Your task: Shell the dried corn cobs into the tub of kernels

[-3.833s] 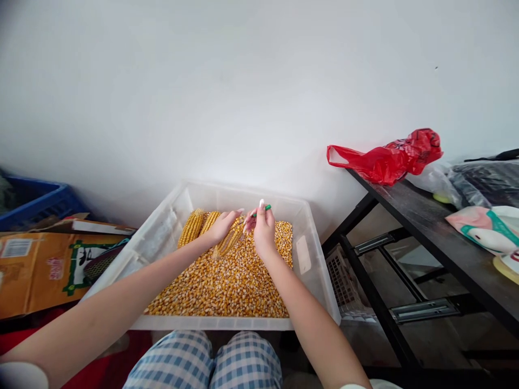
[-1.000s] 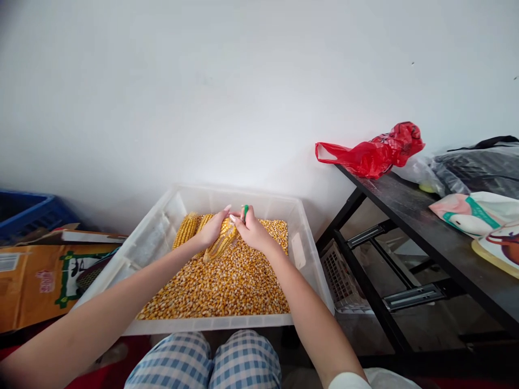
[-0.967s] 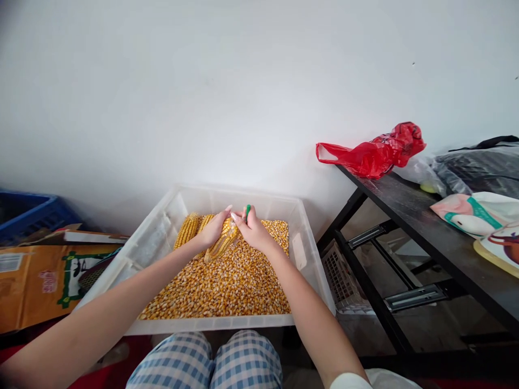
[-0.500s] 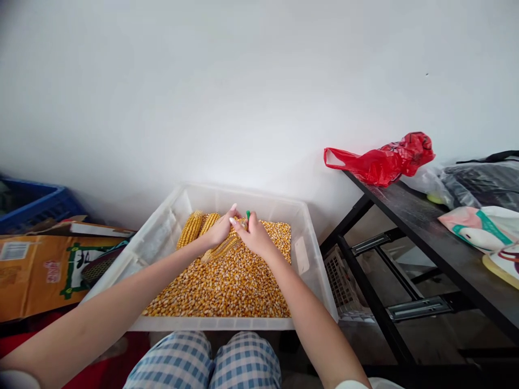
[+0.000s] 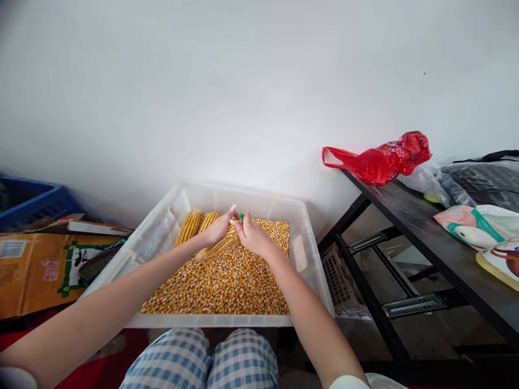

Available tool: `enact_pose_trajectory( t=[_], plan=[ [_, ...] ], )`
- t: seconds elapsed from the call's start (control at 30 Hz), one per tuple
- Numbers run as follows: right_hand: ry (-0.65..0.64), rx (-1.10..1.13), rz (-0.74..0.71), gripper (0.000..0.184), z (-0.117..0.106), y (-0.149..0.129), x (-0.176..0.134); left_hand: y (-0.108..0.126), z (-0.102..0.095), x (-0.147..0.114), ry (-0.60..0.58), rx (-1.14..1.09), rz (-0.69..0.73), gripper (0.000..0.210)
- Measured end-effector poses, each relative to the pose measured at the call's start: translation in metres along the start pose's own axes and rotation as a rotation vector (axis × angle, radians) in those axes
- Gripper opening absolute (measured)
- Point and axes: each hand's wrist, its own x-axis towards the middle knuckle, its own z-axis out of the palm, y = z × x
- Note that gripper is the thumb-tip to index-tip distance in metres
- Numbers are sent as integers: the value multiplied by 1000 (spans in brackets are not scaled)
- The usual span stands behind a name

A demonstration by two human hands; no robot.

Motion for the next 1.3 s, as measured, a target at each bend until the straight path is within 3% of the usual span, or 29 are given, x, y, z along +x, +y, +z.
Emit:
enact_pose_trajectory(
  t=[0.2, 0.3, 0.43, 0.63, 0.83, 1.0, 1.13, 1.3],
  plan=[
    [72, 225, 83, 20, 2, 9, 5, 5, -3, 0, 27, 10, 5, 61],
    [129, 451, 162, 26, 5, 11, 8, 7, -5, -2, 84, 120, 31, 62],
    [97, 648, 289, 38, 17, 11, 11, 8, -3, -7, 79, 270, 45, 61],
    [49, 563, 304, 36, 29, 12, 12, 12, -1, -11, 123, 389, 46, 56],
    [89, 501, 268, 29, 27, 9, 10, 13, 0, -10, 113, 445, 27, 52],
    [79, 613, 276, 29, 18, 10, 12, 11, -1, -7, 198, 393, 6, 58],
    [113, 699, 317, 37, 14, 6, 12, 14, -2, -9, 183, 481, -7, 58],
    [124, 642, 336, 38, 25, 5, 13, 20, 1, -15, 138, 538, 35, 56]
  ],
)
